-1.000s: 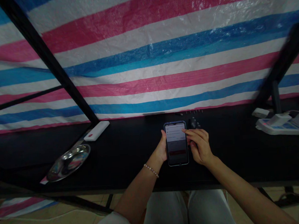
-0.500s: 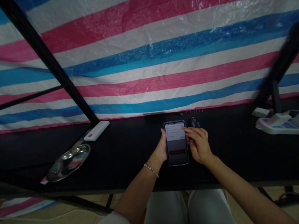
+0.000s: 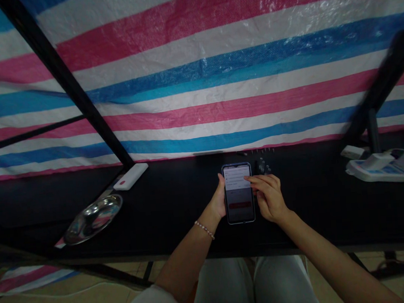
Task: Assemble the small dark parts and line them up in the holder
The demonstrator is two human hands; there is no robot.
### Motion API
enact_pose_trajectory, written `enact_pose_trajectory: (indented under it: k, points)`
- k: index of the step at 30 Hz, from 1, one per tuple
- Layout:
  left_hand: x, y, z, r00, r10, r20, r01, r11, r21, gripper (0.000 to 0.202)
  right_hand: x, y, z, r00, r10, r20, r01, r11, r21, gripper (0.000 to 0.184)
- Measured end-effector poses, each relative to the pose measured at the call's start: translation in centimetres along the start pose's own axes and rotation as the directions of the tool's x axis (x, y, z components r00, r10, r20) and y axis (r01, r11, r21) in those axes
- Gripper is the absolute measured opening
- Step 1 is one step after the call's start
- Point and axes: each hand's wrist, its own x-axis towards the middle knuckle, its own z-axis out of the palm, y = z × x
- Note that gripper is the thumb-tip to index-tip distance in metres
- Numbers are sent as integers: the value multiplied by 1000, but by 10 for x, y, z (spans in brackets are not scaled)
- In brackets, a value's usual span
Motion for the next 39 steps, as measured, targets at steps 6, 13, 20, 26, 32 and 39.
enact_pose_trajectory:
  k: [6, 13, 20, 26, 32, 39]
  points:
    - [-1, 1, 1, 999, -41, 6, 41, 999, -5, 80, -4, 2, -3, 997, -27, -78, 27, 1000, 2, 28]
    - [-2, 2, 2, 1000, -12, 24, 12, 1000, -29, 78, -3, 2, -5, 996, -74, -57, 75, 997, 15, 27]
    - [-1, 2, 1, 1000, -22, 11, 23, 999, -26, 78, -3, 2, -4, 996, -77, -46, 77, 997, -8, 25]
    - [-3, 2, 4, 1000, -21, -9, 20, 1000, -12, 79, -3, 2, -3, 998, -64, -6, 64, 998, 3, 28]
    - [-4, 3, 4, 1000, -23, -19, 22, 1000, -6, 81, -5, 3, -3, 1000, -16, -24, 16, 1000, 14, 27]
    - [-3, 3, 2, 999, -32, -13, 32, 999, -4, 82, -4, 3, -3, 999, -20, -29, 20, 1000, 14, 25]
